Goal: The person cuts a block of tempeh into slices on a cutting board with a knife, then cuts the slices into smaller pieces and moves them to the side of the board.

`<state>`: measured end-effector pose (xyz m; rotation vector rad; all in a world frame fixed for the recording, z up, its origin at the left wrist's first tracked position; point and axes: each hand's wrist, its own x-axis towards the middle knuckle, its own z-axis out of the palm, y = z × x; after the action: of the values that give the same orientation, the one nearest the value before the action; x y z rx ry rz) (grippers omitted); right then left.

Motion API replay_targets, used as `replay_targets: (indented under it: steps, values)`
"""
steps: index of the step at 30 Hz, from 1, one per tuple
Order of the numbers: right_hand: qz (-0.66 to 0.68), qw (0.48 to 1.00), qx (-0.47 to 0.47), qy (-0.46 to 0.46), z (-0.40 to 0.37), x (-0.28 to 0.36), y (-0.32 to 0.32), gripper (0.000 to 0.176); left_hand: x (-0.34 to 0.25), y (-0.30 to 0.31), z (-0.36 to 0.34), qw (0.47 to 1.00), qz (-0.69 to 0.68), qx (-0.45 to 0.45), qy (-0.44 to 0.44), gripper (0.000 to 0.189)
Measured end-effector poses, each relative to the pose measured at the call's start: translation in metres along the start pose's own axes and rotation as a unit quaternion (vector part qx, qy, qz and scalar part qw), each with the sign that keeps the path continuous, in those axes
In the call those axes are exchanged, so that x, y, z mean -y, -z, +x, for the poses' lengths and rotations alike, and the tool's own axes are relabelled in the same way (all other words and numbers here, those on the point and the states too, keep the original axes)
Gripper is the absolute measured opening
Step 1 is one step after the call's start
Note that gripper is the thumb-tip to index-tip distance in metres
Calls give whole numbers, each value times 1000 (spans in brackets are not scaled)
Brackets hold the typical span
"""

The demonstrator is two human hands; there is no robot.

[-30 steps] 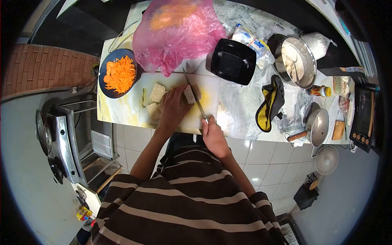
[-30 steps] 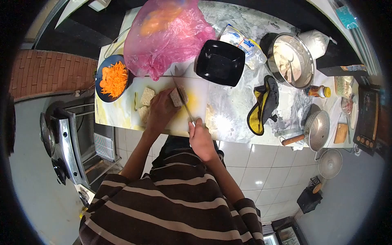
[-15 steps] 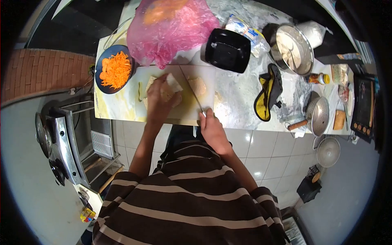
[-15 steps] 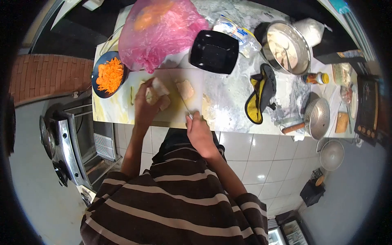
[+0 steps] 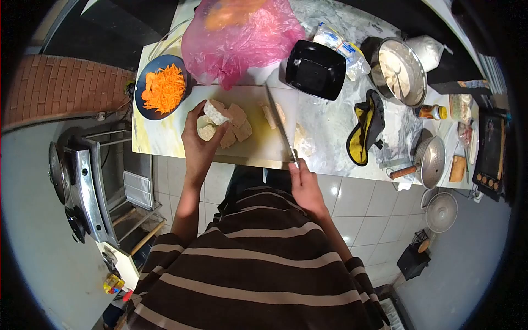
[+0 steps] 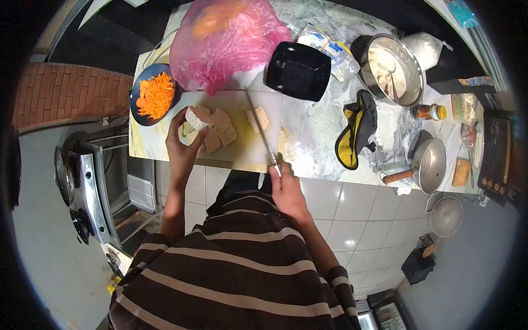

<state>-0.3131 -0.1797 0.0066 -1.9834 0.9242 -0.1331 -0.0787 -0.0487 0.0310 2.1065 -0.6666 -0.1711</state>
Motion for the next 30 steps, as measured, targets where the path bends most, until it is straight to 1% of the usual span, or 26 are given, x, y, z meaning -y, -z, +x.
replay_targets:
  steps: [1, 3, 7, 8, 9, 15, 17, 19, 20, 21, 23, 26, 29, 30]
  values:
    - [-4, 1000, 4, 3, 1, -9, 6, 45, -2, 0, -1, 1000, -2, -5, 4, 63]
    - [9, 986, 100, -136, 4, -19, 21, 46, -4, 1, -2, 1000, -26, 10, 15, 63]
    - [0, 990, 81, -117, 5, -28, 24, 48, -3, 6, -4, 1000, -8, -12, 4, 62]
    - [-4, 986, 95, -134, 6, -29, 22, 50, -3, 7, -5, 1000, -8, -20, -1, 62]
    - [-6, 987, 95, -129, 7, -28, 20, 50, -2, 7, -5, 1000, -9, -29, -7, 62]
    - [4, 988, 134, -71, 9, -24, -7, 54, 3, 14, -10, 998, -15, -60, 0, 62]
    - [-1, 985, 153, -85, 14, -16, 2, 55, 7, 13, -11, 997, -11, -74, -5, 61]
    - [12, 975, 173, -140, 13, -3, 17, 54, 8, 16, -17, 997, -5, -81, -9, 61]
    - [17, 990, 121, -69, 11, -26, 10, 52, 7, 17, -19, 997, 1, -83, 0, 61]
    - [-4, 989, 129, -77, 14, -20, 19, 50, 5, 18, -19, 996, 4, -87, 4, 62]
    - [-24, 987, 134, -79, 20, -27, 25, 50, 0, 19, -20, 996, -11, -90, -4, 62]
    - [-25, 983, 161, -84, 29, -21, 31, 51, -4, 18, -22, 994, -24, -102, -17, 64]
    - [-29, 980, 192, -40, 32, -14, 30, 53, -5, 20, -22, 994, -18, -99, -30, 64]
    - [-49, 980, 190, -36, 36, -15, 26, 56, -4, 20, -23, 994, -18, -99, -29, 64]
